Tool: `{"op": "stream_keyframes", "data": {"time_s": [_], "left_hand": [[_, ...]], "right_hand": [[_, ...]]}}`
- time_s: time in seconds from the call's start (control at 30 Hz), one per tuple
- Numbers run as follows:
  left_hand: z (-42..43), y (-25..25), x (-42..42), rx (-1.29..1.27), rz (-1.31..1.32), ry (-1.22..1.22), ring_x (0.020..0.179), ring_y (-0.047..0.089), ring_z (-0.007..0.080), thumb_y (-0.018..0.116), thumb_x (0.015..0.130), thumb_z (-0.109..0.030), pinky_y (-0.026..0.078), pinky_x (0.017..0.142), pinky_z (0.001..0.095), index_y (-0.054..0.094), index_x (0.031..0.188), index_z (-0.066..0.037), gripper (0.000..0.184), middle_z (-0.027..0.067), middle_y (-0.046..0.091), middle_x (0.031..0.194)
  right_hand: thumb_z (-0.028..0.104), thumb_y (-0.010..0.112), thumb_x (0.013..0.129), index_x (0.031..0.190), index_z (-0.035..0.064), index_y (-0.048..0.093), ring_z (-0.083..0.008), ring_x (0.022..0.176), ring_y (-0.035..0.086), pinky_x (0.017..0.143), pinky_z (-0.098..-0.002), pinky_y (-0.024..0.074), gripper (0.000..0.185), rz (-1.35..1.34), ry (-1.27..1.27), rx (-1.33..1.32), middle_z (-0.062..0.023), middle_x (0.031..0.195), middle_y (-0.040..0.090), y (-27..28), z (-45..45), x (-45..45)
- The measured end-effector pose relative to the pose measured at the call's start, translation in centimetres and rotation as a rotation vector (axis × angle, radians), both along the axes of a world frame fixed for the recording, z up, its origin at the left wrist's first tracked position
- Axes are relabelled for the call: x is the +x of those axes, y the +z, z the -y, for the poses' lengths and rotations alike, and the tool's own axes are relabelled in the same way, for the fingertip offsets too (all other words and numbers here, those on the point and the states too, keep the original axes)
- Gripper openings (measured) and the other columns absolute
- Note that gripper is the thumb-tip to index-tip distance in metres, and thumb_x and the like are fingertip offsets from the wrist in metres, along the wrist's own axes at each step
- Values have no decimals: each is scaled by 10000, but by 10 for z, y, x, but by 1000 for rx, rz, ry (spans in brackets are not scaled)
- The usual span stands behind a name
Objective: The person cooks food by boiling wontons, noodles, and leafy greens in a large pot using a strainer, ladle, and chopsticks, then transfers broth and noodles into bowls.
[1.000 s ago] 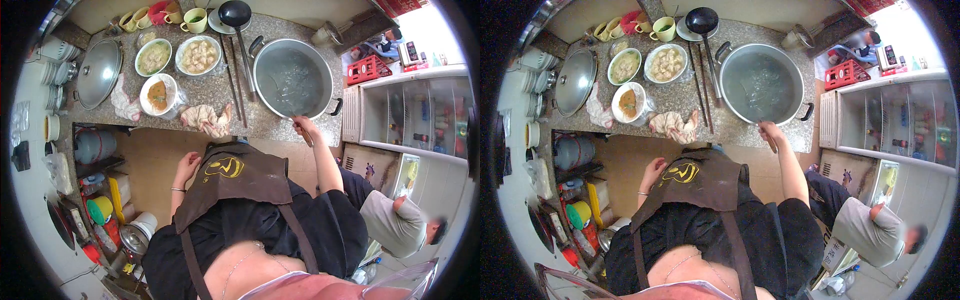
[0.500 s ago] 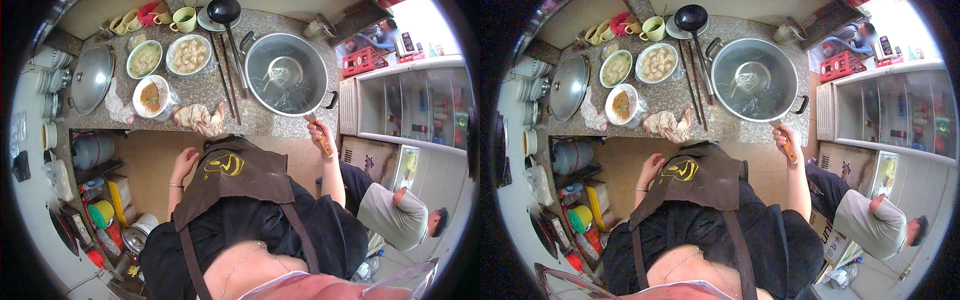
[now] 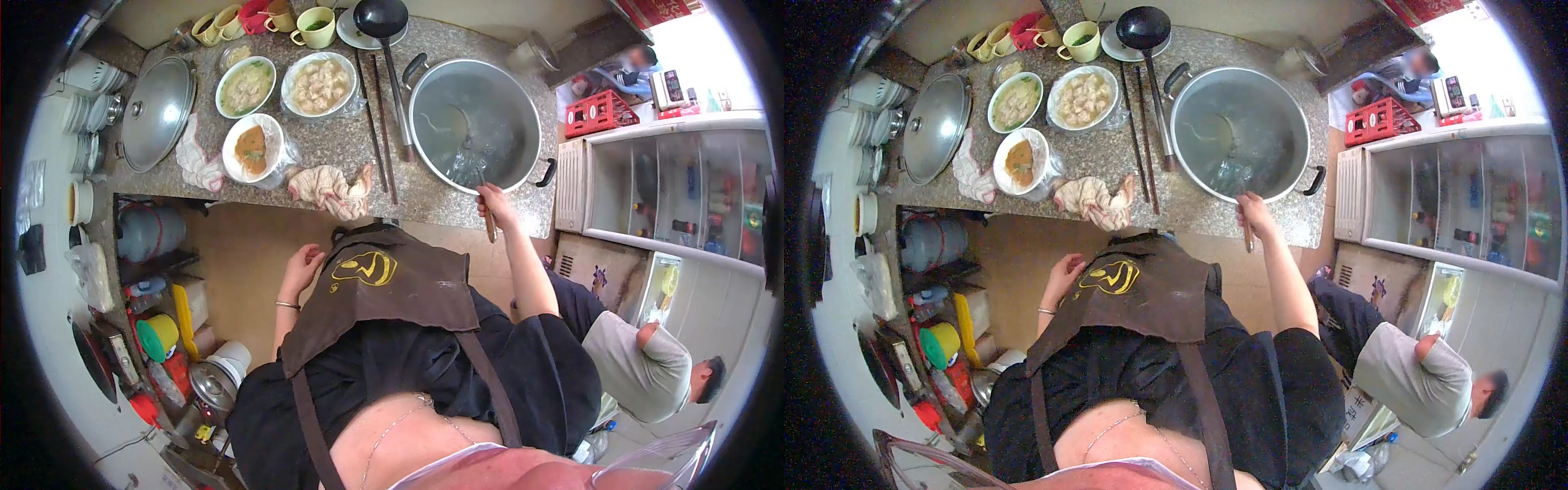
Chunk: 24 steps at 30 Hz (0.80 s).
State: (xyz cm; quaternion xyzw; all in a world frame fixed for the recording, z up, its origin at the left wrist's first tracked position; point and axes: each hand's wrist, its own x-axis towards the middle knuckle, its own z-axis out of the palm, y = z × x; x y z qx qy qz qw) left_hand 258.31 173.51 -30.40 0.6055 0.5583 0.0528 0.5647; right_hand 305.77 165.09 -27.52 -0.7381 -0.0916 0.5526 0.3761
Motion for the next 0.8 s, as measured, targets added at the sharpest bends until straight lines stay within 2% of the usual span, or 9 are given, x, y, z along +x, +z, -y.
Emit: {"op": "stream_keyframes", "data": {"time_s": [0.17, 0.23, 0.33, 0.43, 0.53, 0.6, 0.7, 0.77, 0.8], "left_hand": [[-4, 12, 4, 29, -29, -45, 866, 624, 218, 619, 838, -235, 494, 751, 312, 537, 1122, 22, 392, 150, 630, 982], [-6, 14, 4, 34, 5, -10, 869, 620, 212, 615, 841, -238, 491, 754, 310, 536, 1122, 23, 392, 149, 629, 986], [-9, 7, -2, 27, -13, -13, 871, 613, 200, 614, 843, -228, 487, 756, 302, 537, 1121, 23, 383, 139, 628, 984], [-7, 3, -6, 1, 15, 22, 858, 611, 191, 615, 843, -215, 487, 753, 297, 538, 1120, 24, 374, 131, 630, 961], [-8, 4, -6, 0, -2, 4, 837, 613, 188, 617, 842, -203, 490, 748, 296, 538, 1119, 24, 366, 127, 632, 942], [-10, 6, -2, -8, -3, -13, 838, 614, 188, 617, 842, -203, 491, 751, 298, 541, 1117, 22, 363, 130, 632, 944], [-16, -2, -1, 2, 5, -48, 845, 617, 190, 618, 840, -204, 493, 757, 300, 546, 1113, 17, 358, 132, 634, 952], [-20, -3, 0, 19, 15, -66, 850, 618, 191, 619, 839, -206, 493, 762, 300, 549, 1111, 14, 357, 133, 634, 957], [-23, 3, 2, 24, 1, -86, 857, 620, 194, 620, 838, -209, 492, 765, 303, 550, 1110, 12, 358, 135, 636, 965]], "right_hand": [[169, 485, 896, 957, 37, 456, -83, 490, 399, 419, -215, 357, 148, -398, -139, 141, -6, 653, 433, -9, -22, -17], [149, 451, 909, 1065, -36, 467, -82, 533, 415, 427, -198, 371, 243, -851, -365, 294, -39, 732, 458, -17, -9, -4], [166, 456, 914, 1178, -43, 427, -71, 535, 406, 415, -173, 359, 338, -1121, -477, 450, -43, 756, 451, 3, 17, 0], [179, 467, 915, 1223, -43, 394, -73, 525, 395, 415, -174, 363, 387, -1072, -463, 500, -39, 753, 441, 22, 37, 13], [183, 486, 909, 1163, 27, 452, -65, 521, 388, 401, -183, 337, 300, -797, -412, 487, -26, 741, 441, 26, 46, 40], [188, 479, 902, 1035, 82, 511, -84, 494, 406, 407, -224, 343, 173, -203, -328, 311, -11, 668, 441, 30, 38, 49], [186, 481, 877, 972, 58, 525, -113, 504, 469, 427, -262, 389, 165, 209, -210, 162, -42, 640, 464, 19, 20, 61], [228, 512, 832, 968, 9, 539, -246, 643, 601, 558, -350, 479, 258, 697, 135, -45, -140, 743, 583, 6, 3, 76], [228, 512, 832, 968, 9, 539, -246, 643, 601, 558, -350, 479, 258, 698, 134, -45, -140, 743, 583, -8, -5, 83]]}}
